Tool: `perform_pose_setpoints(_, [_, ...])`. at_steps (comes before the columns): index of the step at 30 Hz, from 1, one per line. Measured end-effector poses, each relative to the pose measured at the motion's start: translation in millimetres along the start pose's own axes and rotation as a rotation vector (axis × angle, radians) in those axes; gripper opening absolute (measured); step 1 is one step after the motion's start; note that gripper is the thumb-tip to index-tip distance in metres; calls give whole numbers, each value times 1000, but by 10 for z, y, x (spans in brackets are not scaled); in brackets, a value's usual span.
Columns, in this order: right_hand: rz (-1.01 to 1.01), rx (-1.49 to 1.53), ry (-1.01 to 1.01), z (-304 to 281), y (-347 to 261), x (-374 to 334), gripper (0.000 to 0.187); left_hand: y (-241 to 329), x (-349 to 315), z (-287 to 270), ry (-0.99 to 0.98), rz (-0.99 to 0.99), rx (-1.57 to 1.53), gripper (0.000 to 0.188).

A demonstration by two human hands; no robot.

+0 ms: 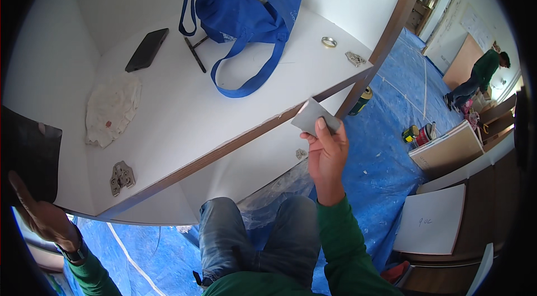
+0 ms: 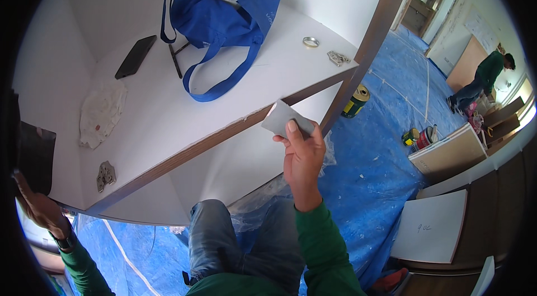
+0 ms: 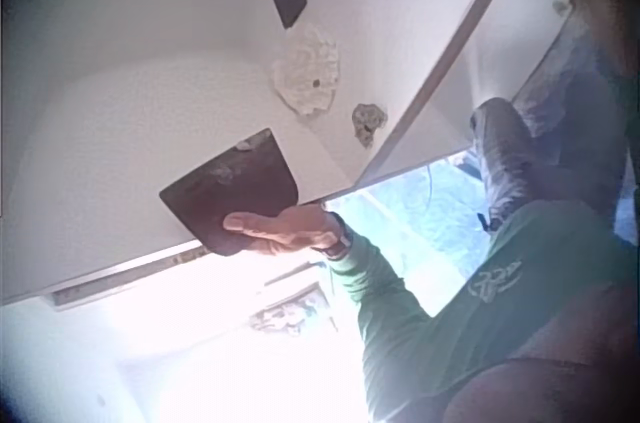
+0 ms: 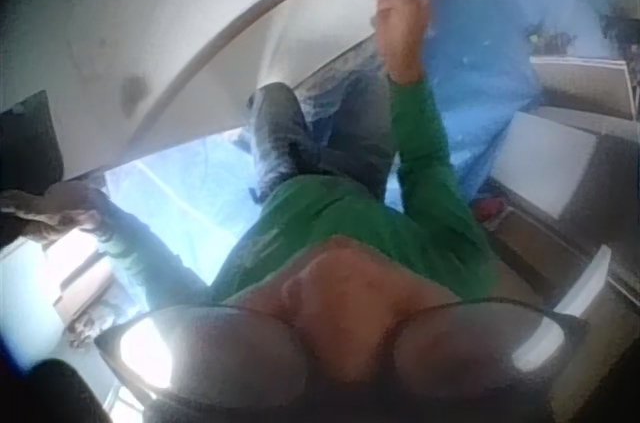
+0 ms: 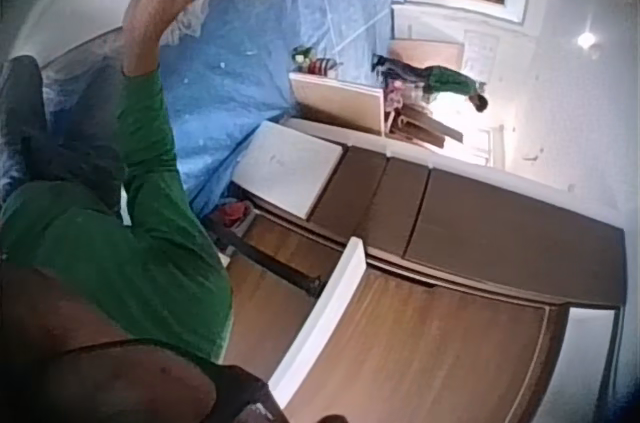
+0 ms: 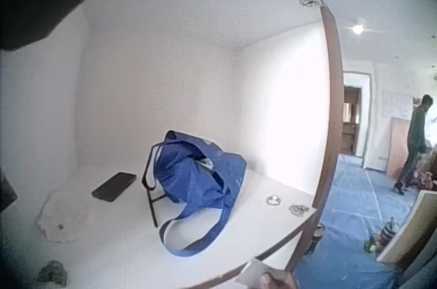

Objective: The person sands the edges of a wooden cabinet shelf using a piece of sandpaper.

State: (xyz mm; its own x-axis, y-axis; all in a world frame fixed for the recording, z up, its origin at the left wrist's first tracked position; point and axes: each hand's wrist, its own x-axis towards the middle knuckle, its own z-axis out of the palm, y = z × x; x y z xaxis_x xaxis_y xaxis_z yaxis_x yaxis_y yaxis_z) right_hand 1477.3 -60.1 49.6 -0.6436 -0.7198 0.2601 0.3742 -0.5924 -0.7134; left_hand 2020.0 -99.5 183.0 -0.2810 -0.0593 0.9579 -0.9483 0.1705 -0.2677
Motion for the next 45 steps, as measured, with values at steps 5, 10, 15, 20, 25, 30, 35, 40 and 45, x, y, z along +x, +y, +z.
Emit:
perform_pose_setpoints(5, [24, -152, -72, 161, 126, -138, 16, 28, 8, -26, -25, -91, 21, 109])
perform_pose_setpoints(10, [46, -354, -266, 727, 157, -704, 19, 163, 194, -65, -18, 56, -75, 79])
perform_pose_setpoints(15, [67, -304, -609, 886, 139, -923, 16, 114, 92, 1, -24, -72, 205, 52])
perform_pose_setpoints(20, [31, -313, -96, 351, -386, -93, 30, -14, 7, -10, -4, -73, 89, 53])
perform_pose_setpoints(25, [-1, -426, -77, -92, -720, 569, 35, -93, -58, -5, -15, -43, -195, 63])
perform_pose_setpoints(30, [178, -504, -250, 297, -713, 418, 23, -51, -72, 10, 33, -371, -204, 57])
perform_pose_setpoints(35, [330, -612, -379, 878, -644, -21, 21, 263, 79, 74, 95, -608, -300, 48])
perform_pose_setpoints(40, [465, -575, -566, 1242, -476, -349, 24, 411, 177, 62, 88, -646, -228, 45])
perform_pose_setpoints(45, [501, -442, -695, 1109, -481, -738, 36, 556, 249, 119, 145, -685, -343, 46])
